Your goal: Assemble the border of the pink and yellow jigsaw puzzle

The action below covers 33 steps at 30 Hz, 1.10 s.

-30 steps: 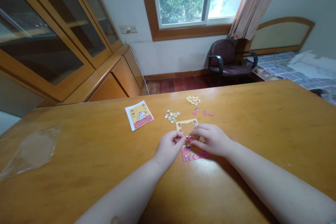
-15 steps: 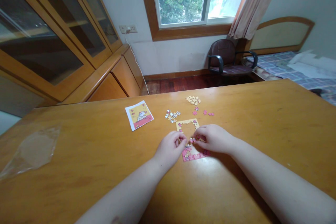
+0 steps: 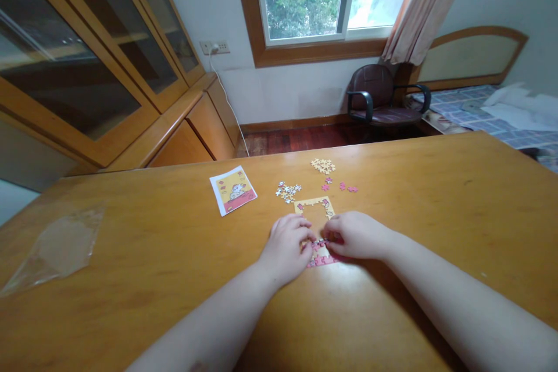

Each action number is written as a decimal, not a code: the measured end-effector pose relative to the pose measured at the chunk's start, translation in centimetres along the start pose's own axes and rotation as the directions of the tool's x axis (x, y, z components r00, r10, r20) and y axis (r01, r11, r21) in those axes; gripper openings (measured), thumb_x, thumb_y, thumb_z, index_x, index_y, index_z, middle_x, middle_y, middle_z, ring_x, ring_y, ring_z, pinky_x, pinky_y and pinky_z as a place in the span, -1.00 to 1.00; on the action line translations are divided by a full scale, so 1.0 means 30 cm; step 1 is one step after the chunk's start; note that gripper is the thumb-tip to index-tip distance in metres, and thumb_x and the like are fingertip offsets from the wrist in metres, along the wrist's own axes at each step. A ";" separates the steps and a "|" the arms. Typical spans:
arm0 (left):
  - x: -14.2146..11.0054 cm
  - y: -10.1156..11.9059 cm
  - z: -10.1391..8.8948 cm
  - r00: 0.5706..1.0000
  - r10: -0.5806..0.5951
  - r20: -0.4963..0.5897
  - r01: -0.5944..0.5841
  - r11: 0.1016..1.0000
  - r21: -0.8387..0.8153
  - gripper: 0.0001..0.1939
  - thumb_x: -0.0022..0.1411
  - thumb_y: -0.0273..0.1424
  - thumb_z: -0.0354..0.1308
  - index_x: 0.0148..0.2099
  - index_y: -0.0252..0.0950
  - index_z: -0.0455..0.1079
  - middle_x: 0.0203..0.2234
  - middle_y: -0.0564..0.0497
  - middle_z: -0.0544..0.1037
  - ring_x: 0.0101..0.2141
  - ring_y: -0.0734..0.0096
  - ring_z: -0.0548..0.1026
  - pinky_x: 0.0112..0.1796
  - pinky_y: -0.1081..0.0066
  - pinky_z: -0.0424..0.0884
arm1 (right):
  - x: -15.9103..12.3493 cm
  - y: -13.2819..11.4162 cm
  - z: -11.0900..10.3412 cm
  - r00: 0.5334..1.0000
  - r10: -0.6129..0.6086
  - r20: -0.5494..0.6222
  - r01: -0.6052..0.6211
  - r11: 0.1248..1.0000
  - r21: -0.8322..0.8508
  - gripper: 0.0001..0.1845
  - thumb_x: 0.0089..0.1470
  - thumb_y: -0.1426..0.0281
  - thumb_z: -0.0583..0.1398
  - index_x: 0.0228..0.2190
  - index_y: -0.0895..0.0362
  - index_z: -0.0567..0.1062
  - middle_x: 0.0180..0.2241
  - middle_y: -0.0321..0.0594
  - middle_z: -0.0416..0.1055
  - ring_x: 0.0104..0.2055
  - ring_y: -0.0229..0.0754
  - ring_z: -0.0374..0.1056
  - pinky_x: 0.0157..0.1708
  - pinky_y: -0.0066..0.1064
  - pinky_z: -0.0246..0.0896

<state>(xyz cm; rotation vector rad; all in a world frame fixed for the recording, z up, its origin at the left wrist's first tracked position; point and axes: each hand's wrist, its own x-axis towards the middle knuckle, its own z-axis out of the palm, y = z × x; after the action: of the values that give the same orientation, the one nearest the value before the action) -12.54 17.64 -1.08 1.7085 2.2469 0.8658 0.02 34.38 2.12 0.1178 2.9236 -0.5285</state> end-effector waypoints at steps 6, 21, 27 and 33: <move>-0.006 0.003 -0.001 0.998 0.061 0.011 -0.061 0.997 0.048 -0.81 0.09 -0.50 0.13 -0.29 -0.15 0.52 -0.13 0.03 0.52 0.05 0.17 0.32 0.11 0.04 0.18 | 0.004 -0.004 0.005 1.000 0.008 0.009 -0.008 1.000 -0.004 -0.75 0.01 0.30 0.13 -0.29 0.03 0.57 -0.37 -0.20 0.55 -0.36 -0.15 0.42 -0.41 -0.44 0.10; -0.010 0.012 -0.008 0.993 0.099 0.058 -0.103 0.992 0.078 -0.75 0.10 -0.52 0.10 -0.25 -0.13 0.54 -0.11 0.03 0.53 0.06 0.14 0.32 0.15 -0.05 0.10 | 0.004 -0.008 0.007 1.000 0.006 0.003 -0.006 1.000 -0.022 -0.76 0.01 0.30 0.14 -0.30 0.04 0.57 -0.39 -0.21 0.55 -0.38 -0.14 0.43 -0.43 -0.43 0.12; -0.010 0.014 -0.011 0.988 0.119 0.097 -0.127 0.988 0.085 -0.73 0.09 -0.51 0.11 -0.22 -0.10 0.55 -0.09 0.03 0.51 0.08 0.13 0.30 0.15 -0.06 0.09 | 0.005 -0.007 0.011 1.000 0.009 -0.008 -0.009 1.000 -0.024 -0.75 0.02 0.28 0.14 -0.28 0.04 0.56 -0.39 -0.20 0.56 -0.37 -0.13 0.44 -0.42 -0.43 0.13; -0.010 0.015 -0.012 0.988 0.107 0.109 -0.116 0.990 0.080 -0.73 0.10 -0.51 0.11 -0.22 -0.11 0.55 -0.09 0.02 0.51 0.08 0.13 0.30 0.14 -0.06 0.10 | 0.000 -0.003 0.007 1.000 0.011 -0.003 -0.011 1.000 -0.018 -0.75 0.03 0.27 0.14 -0.28 0.04 0.56 -0.36 -0.20 0.56 -0.36 -0.14 0.44 -0.41 -0.43 0.13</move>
<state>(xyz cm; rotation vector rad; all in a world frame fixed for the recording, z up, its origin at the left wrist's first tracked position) -12.25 17.33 -0.61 1.8866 2.1676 0.6924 0.03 34.21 1.94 0.1321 2.9280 -0.5004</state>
